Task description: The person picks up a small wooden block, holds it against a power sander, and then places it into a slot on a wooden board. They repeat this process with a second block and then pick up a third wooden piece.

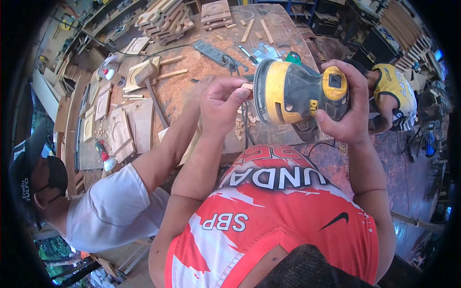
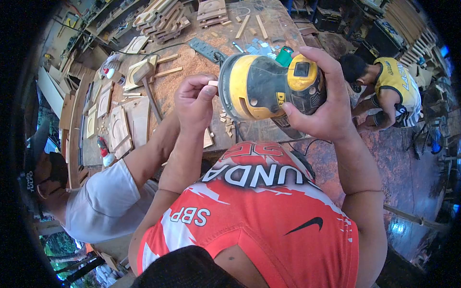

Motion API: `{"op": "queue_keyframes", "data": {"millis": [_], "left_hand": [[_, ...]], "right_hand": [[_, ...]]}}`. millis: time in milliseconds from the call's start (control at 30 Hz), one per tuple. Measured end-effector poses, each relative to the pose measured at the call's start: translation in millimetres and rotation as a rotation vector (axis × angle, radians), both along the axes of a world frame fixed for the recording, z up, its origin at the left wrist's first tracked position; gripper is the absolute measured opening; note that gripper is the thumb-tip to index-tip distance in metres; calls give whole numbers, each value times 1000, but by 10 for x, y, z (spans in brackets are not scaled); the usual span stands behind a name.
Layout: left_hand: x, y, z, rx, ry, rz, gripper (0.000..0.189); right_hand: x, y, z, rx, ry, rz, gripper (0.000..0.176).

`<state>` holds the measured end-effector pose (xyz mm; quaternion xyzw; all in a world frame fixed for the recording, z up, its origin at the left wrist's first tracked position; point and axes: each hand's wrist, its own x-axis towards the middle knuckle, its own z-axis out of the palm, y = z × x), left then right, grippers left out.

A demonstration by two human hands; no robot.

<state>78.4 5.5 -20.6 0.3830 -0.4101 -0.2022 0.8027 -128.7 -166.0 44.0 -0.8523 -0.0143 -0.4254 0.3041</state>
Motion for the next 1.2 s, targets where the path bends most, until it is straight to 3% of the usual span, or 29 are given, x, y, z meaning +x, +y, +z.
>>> {"op": "queue_keyframes", "data": {"millis": [1200], "left_hand": [[-46, 14, 33, -31, -20, 46, 14]], "right_hand": [[-4, 35, 43, 25, -9, 70, 84]]}}
